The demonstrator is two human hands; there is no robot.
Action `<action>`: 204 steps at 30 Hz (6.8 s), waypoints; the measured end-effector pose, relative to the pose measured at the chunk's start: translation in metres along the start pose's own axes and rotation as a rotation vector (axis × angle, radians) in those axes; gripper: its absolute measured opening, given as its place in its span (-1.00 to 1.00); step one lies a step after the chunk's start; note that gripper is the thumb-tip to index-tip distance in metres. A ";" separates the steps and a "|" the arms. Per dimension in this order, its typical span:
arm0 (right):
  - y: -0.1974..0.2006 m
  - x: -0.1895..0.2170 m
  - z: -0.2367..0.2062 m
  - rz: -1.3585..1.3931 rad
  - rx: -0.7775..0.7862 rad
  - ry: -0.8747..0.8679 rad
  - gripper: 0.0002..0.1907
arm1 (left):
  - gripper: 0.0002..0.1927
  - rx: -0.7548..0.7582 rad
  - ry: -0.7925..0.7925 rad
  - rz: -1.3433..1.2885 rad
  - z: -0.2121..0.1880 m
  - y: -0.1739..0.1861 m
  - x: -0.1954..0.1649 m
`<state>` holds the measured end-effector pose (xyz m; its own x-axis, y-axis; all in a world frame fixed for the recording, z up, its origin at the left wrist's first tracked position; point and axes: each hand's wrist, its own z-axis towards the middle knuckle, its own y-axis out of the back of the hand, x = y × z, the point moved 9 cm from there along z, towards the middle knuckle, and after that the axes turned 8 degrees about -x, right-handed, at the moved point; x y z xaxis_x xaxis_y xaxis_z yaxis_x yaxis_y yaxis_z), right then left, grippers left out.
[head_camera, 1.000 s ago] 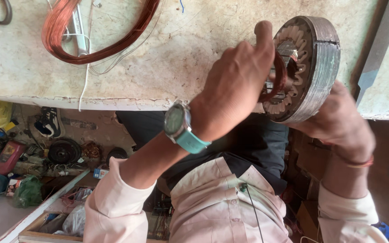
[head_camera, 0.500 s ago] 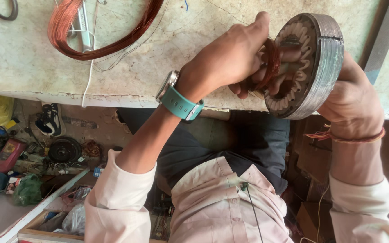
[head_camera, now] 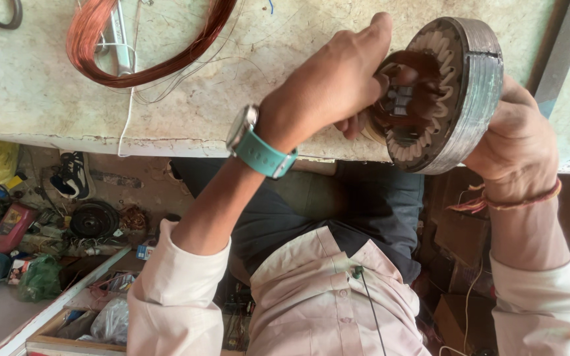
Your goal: The person winds copper wire by hand into the slots of a motor stator. They repeatedly feed the wire through the slots, rotate the stator to access different sections, and adjust the wire placement to ensure it sits correctly within the winding pattern.
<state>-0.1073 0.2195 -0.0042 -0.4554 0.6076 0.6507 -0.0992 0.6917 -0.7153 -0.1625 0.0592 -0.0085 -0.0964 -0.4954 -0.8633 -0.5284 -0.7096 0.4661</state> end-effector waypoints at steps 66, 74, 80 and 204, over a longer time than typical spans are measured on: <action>0.063 -0.025 -0.009 0.285 -0.467 -0.022 -0.70 | -0.65 -0.333 -0.647 0.359 -0.059 0.000 -0.022; 0.050 -0.025 -0.012 0.246 -0.528 0.107 -0.60 | -0.84 -0.548 -0.571 0.058 -0.074 0.018 -0.025; -0.011 0.006 -0.024 -0.540 -0.329 0.531 -0.73 | -0.90 -0.540 -0.543 0.278 -0.070 0.016 -0.032; -0.080 0.024 -0.024 -1.738 -0.045 0.647 -0.72 | -0.73 -0.493 -0.488 0.319 -0.066 0.002 -0.046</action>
<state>-0.0891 0.1879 0.0742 0.4880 -0.6800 0.5472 -0.0020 0.6261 0.7798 -0.1032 0.0475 0.0455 -0.6036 -0.5177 -0.6063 0.0146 -0.7675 0.6408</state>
